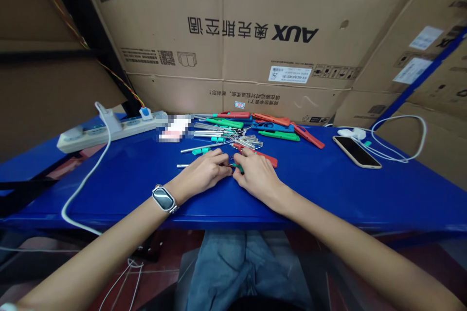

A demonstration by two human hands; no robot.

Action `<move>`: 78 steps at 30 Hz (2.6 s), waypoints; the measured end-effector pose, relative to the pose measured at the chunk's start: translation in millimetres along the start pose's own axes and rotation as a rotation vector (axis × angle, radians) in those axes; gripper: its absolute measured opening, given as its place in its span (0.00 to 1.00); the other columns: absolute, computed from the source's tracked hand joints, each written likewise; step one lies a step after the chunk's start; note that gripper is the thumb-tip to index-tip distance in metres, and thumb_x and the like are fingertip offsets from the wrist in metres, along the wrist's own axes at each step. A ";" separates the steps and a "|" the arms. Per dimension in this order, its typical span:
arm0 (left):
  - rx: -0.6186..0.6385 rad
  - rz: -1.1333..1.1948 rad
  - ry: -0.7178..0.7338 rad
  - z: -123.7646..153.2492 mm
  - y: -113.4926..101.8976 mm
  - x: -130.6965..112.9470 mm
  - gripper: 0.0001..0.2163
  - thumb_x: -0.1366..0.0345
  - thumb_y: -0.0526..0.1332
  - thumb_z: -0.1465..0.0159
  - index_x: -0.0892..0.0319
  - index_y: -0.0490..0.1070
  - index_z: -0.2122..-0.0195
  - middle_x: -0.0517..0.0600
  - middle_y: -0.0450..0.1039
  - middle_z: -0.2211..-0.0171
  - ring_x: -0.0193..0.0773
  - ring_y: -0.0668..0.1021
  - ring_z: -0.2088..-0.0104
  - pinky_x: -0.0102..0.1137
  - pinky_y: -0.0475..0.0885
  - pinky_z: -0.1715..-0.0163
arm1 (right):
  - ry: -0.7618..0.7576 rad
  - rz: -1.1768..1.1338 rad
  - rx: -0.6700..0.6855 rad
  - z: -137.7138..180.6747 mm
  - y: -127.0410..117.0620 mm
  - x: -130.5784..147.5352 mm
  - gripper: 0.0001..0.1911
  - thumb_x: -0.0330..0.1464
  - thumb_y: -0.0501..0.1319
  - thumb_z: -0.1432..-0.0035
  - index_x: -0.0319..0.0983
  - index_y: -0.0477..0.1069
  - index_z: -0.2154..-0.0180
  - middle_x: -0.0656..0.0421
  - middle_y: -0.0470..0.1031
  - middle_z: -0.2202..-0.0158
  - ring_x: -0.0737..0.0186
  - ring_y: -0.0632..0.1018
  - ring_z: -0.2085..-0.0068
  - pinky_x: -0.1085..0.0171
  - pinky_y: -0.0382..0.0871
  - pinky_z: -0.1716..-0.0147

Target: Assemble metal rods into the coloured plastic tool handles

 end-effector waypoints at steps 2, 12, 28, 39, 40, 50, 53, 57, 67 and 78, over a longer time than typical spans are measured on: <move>0.001 -0.010 0.006 -0.2 0.5 0.4 0.17 0.65 0.50 0.26 0.60 0.78 0.62 0.54 0.70 0.65 0.41 0.68 0.63 0.35 0.67 0.62 | 0.004 0.026 0.012 -0.6 -1.6 1.5 0.10 0.32 0.55 0.39 0.42 0.72 0.57 0.53 0.71 0.52 0.57 0.78 0.65 0.63 0.62 0.71; -0.008 -0.027 0.050 0.4 2.4 3.6 0.16 0.65 0.50 0.26 0.60 0.79 0.58 0.54 0.70 0.65 0.41 0.68 0.63 0.33 0.66 0.62 | -0.022 0.016 0.060 -2.1 -7.9 0.3 0.08 0.30 0.55 0.40 0.41 0.71 0.60 0.53 0.72 0.54 0.56 0.78 0.63 0.63 0.62 0.70; -0.053 -0.062 0.062 1.0 2.8 3.5 0.17 0.64 0.50 0.26 0.60 0.79 0.61 0.53 0.69 0.67 0.39 0.68 0.65 0.32 0.66 0.65 | 0.021 0.030 0.019 1.4 -4.1 3.5 0.10 0.32 0.54 0.37 0.41 0.70 0.56 0.52 0.70 0.51 0.56 0.78 0.64 0.62 0.64 0.70; -0.051 -0.084 0.075 1.6 3.4 4.9 0.16 0.65 0.50 0.26 0.59 0.79 0.58 0.53 0.69 0.67 0.39 0.68 0.65 0.32 0.66 0.65 | 0.010 0.048 0.081 -0.8 -9.4 3.5 0.10 0.32 0.55 0.38 0.41 0.71 0.55 0.51 0.71 0.51 0.52 0.79 0.61 0.60 0.68 0.68; -0.051 -0.087 0.079 1.5 3.3 4.8 0.16 0.65 0.51 0.26 0.59 0.79 0.58 0.53 0.69 0.67 0.39 0.68 0.65 0.32 0.66 0.65 | 0.004 0.051 0.084 -0.5 -9.8 3.1 0.10 0.32 0.55 0.38 0.42 0.71 0.56 0.52 0.71 0.51 0.52 0.79 0.61 0.60 0.68 0.67; 0.016 -0.160 0.130 -0.7 1.9 2.2 0.14 0.70 0.51 0.27 0.61 0.78 0.58 0.54 0.72 0.64 0.41 0.68 0.62 0.33 0.67 0.62 | -0.042 0.031 0.075 -4.8 -9.0 -0.9 0.10 0.30 0.56 0.40 0.42 0.72 0.58 0.52 0.71 0.49 0.54 0.79 0.61 0.62 0.66 0.69; 0.024 -0.162 0.122 -0.5 2.7 3.8 0.14 0.69 0.51 0.27 0.61 0.78 0.59 0.54 0.72 0.64 0.41 0.68 0.62 0.33 0.67 0.63 | -0.085 -0.002 0.057 -1.2 -7.3 -6.8 0.07 0.32 0.56 0.37 0.42 0.72 0.60 0.53 0.71 0.50 0.56 0.78 0.61 0.63 0.65 0.68; 0.030 -0.136 0.120 -0.8 1.6 4.2 0.14 0.68 0.50 0.27 0.61 0.77 0.58 0.54 0.72 0.63 0.41 0.68 0.61 0.32 0.67 0.62 | -0.142 -0.037 0.026 7.4 -5.9 -15.0 0.09 0.35 0.54 0.33 0.41 0.72 0.60 0.54 0.70 0.53 0.60 0.76 0.62 0.64 0.63 0.68; 0.013 -0.167 0.112 1.4 0.6 5.3 0.15 0.67 0.50 0.26 0.59 0.78 0.56 0.53 0.70 0.64 0.39 0.68 0.63 0.33 0.67 0.62 | -0.213 -0.184 -0.081 4.3 -3.4 -28.9 0.10 0.36 0.58 0.35 0.39 0.77 0.63 0.54 0.69 0.57 0.60 0.72 0.59 0.59 0.61 0.58; -0.043 -0.061 0.043 4.3 0.2 6.9 0.12 0.63 0.55 0.29 0.55 0.75 0.49 0.52 0.72 0.63 0.40 0.71 0.61 0.36 0.68 0.58 | -0.004 -0.331 -0.028 -25.8 -1.3 -85.2 0.16 0.38 0.67 0.45 0.39 0.76 0.55 0.56 0.76 0.59 0.58 0.75 0.58 0.60 0.65 0.57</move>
Point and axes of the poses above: each hand's wrist, its own z-axis away from the middle knuckle, its own y-axis out of the palm, x = y × z, the point moved 1 cm from there along -z, towards the middle knuckle
